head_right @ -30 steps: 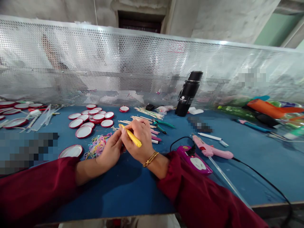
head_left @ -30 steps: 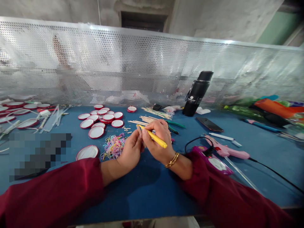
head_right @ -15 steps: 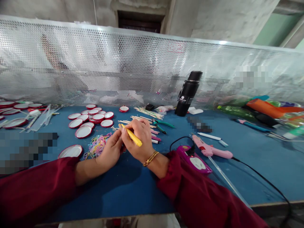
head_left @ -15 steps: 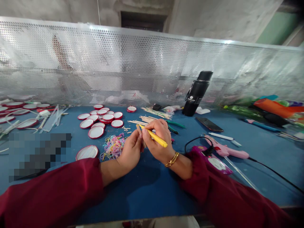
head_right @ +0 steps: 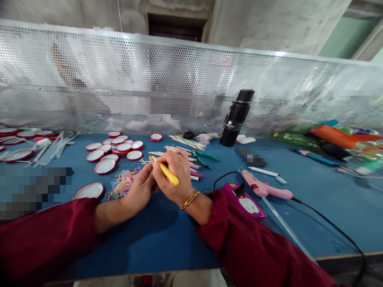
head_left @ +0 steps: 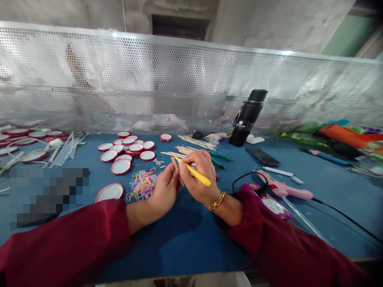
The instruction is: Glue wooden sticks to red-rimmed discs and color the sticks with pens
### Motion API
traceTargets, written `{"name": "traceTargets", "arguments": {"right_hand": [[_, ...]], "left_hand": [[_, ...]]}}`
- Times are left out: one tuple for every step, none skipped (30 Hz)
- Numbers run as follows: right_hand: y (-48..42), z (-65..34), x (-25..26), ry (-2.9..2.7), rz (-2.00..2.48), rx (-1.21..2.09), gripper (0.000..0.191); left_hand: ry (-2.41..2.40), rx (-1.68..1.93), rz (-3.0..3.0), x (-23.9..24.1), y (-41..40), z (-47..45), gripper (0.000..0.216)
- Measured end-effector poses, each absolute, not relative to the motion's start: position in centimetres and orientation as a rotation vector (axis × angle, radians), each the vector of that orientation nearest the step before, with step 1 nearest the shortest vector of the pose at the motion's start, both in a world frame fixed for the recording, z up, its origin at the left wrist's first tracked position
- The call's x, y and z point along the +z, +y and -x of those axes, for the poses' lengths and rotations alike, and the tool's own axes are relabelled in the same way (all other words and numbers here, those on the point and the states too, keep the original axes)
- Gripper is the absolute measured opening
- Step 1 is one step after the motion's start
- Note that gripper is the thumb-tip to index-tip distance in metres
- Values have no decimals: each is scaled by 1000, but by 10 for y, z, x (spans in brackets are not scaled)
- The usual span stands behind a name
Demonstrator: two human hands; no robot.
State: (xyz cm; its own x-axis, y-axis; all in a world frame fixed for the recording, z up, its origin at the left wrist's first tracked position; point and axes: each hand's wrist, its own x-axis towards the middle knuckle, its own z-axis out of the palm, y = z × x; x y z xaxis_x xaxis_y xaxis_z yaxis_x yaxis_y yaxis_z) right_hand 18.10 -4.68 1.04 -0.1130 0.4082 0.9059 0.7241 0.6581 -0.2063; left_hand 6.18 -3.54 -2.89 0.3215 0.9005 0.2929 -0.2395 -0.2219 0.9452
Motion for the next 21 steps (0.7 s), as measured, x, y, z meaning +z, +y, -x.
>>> {"name": "traceTargets", "arguments": {"right_hand": [[-47, -181, 11, -1744, 920, -341, 7], [-48, -181, 11, -1751, 920, -335, 7], [-48, -180, 11, -1756, 923, -328, 7], [-48, -180, 11, -1759, 926, -323, 7], [-48, -180, 10, -1761, 929, -321, 7], [-48, -180, 10, -1760, 931, -324, 7], [-47, -181, 10, -1756, 932, -331, 7], [-47, -181, 10, -1751, 931, -339, 7], [-47, -181, 10, -1745, 927, -346, 7], [-47, -181, 10, -1739, 923, -351, 7], [-47, -181, 10, -1738, 918, -351, 8], [-47, -181, 10, -1742, 914, -348, 8], [-47, -181, 11, -1749, 913, -344, 8], [-48, -181, 11, -1757, 914, -339, 8], [-48, -181, 11, -1762, 917, -336, 8], [-48, -181, 11, -1765, 920, -334, 7], [-48, -181, 11, -1762, 923, -337, 7], [-48, -181, 11, -1754, 925, -341, 7], [-48, -181, 11, -1746, 923, -346, 7], [-48, -181, 11, -1741, 922, -350, 7], [-47, -181, 11, -1739, 921, -351, 7]], "left_hand": [[656, 1207, -1394, -29, -36, -62, 27], [651, 1208, -1391, -29, -36, -62, 26], [645, 1209, -1390, -29, -36, -62, 26], [643, 1207, -1389, -29, -36, -62, 25], [645, 1205, -1387, -28, -36, -62, 25], [650, 1202, -1386, -28, -36, -62, 26], [656, 1201, -1384, -29, -36, -62, 27], [660, 1200, -1385, -29, -36, -62, 27], [663, 1198, -1388, -29, -36, -62, 28], [662, 1198, -1390, -29, -36, -62, 28], [656, 1200, -1391, -29, -36, -62, 29], [649, 1202, -1392, -30, -36, -62, 28], [641, 1207, -1392, -30, -36, -62, 28], [636, 1211, -1392, -30, -36, -62, 27], [634, 1213, -1393, -30, -36, -62, 26], [637, 1212, -1396, -30, -37, -62, 26], [644, 1209, -1398, -30, -36, -62, 27], [651, 1206, -1399, -30, -36, -62, 28], [657, 1204, -1399, -30, -36, -62, 29], [659, 1203, -1399, -30, -36, -62, 30], [658, 1203, -1399, -30, -36, -62, 30]]}}
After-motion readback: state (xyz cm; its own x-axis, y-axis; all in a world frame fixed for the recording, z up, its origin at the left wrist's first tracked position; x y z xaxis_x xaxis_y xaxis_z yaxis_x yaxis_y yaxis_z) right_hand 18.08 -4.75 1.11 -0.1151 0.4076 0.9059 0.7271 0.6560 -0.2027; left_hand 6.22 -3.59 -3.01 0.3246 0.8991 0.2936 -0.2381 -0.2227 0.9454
